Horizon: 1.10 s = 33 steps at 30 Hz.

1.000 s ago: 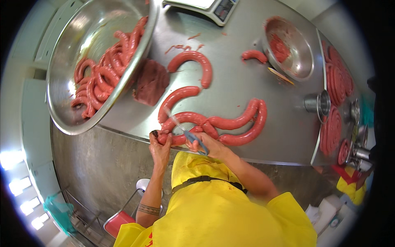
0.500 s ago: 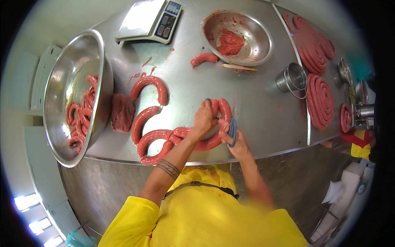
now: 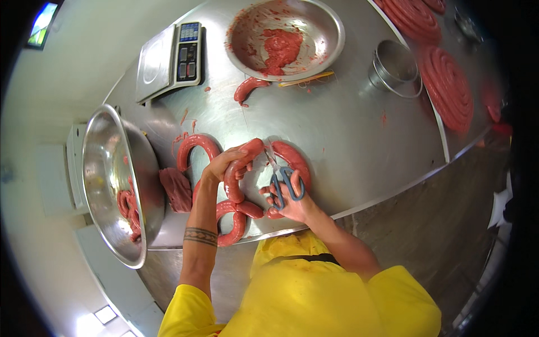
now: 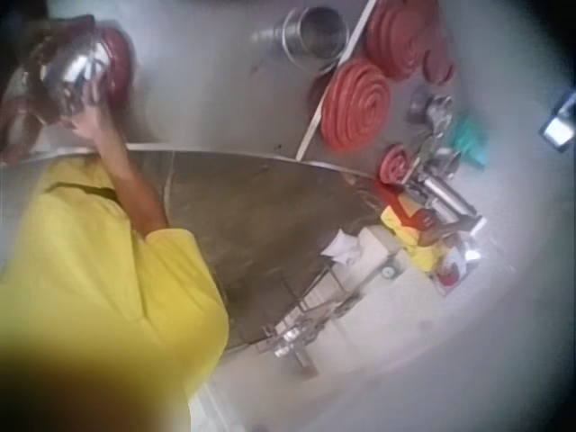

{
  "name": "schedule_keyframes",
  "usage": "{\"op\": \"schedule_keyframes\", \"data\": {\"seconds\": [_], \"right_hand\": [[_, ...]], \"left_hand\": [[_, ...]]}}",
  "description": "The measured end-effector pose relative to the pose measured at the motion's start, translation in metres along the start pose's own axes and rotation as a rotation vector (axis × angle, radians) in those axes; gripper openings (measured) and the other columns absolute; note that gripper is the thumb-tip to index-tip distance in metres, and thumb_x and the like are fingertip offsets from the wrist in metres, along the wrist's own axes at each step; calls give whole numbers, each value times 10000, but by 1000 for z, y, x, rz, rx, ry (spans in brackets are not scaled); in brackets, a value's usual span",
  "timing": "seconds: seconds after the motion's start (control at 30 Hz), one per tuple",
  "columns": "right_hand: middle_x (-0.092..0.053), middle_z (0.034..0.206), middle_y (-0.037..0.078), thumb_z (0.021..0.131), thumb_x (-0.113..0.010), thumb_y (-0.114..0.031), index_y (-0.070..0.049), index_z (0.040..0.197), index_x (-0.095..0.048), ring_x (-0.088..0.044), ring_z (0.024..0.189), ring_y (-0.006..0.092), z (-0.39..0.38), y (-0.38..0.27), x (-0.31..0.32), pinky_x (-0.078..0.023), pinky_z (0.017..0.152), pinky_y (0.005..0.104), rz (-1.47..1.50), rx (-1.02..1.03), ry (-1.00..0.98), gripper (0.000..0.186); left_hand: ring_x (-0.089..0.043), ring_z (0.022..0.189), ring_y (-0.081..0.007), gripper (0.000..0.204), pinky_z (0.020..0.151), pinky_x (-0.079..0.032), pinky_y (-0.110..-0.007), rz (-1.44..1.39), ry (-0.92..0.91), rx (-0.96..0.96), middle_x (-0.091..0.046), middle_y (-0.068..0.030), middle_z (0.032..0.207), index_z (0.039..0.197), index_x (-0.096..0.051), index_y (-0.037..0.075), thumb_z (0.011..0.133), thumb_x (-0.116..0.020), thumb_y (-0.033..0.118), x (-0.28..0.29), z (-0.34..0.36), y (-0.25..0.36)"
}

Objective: The person coils a long sausage on a stainless steel table, uses a yellow tool to prick it, and cuts it into links with scissors. The cut links are placed into a large metal bowl.

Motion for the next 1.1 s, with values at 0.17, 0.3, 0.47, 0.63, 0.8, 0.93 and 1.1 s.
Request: {"op": "schedule_keyframes", "data": {"seconds": [0.17, 0.3, 0.47, 0.63, 0.8, 0.93, 1.1], "right_hand": [[-618, 1076, 24, 773, -469, -898, -157, 929, -587, -578, 839, 137, 40, -2, -3, -491, 698, 323, -38, 88, 51, 766], [-583, 970, -15, 788, -491, -871, -174, 920, -580, -549, 791, 102, 52, -1, -11, -450, 669, 284, -127, 153, 12, 715], [-539, 884, -26, 803, -532, -835, -175, 869, -556, -523, 749, 95, 66, 5, -14, -412, 664, 250, -42, 146, 12, 663], [-520, 830, -24, 799, -538, -837, -162, 797, -529, -510, 724, 108, 65, 9, -23, -408, 652, 256, 41, 155, -18, 675], [-509, 822, -15, 765, -497, -886, -150, 812, -536, -514, 738, 124, 56, 4, -38, -424, 665, 278, 105, 86, -31, 739], [-509, 828, -11, 704, -523, -900, -144, 793, -539, -500, 690, 121, 60, -13, -53, -407, 669, 287, 144, 87, -166, 761], [-517, 817, -22, 799, -662, -751, -141, 800, -521, -490, 664, 91, 7, -65, -25, -420, 643, 257, -198, 194, 254, 626]], "left_hand": [[-430, 446, -122, 551, 385, -346, -215, -239, -64, -40, -577, -154, 813, 1321, -506, -32, 993, -584, 403, 36, -3, -10], [-454, 429, -101, 522, 375, -394, -209, -307, -52, -44, -577, -152, 766, 1267, -520, -30, 1004, -579, 417, 53, -5, -15], [-459, 528, -154, 559, 403, -360, -219, -329, -165, -36, -547, -157, 828, 1407, -453, 42, 1008, -554, 422, 65, -6, -20], [-469, 552, -161, 533, 409, -364, -221, -378, -231, -78, -536, -144, 830, 1384, -468, 50, 1010, -560, 418, 77, -2, -28], [-462, 559, -162, 517, 415, -366, -211, -396, -322, -49, -524, -128, 825, 1373, -476, 57, 1000, -578, 401, 74, -4, -27], [-520, 554, -162, 552, 424, -423, -234, -317, -310, -112, -568, -139, 835, 1396, -466, 38, 989, -603, 385, 54, -20, -18], [-663, 732, -204, 566, 596, -560, -275, -119, 176, -311, -671, -219, 1042, 1435, -446, 28, 997, -627, 339, 46, -36, 2]]}}
Point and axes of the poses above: each hand's wrist, its own z-axis towards the middle knuckle, its own x-axis out of the back of the hand, y = z × x, the point moved 4 cm from there along z, towards the middle knuckle
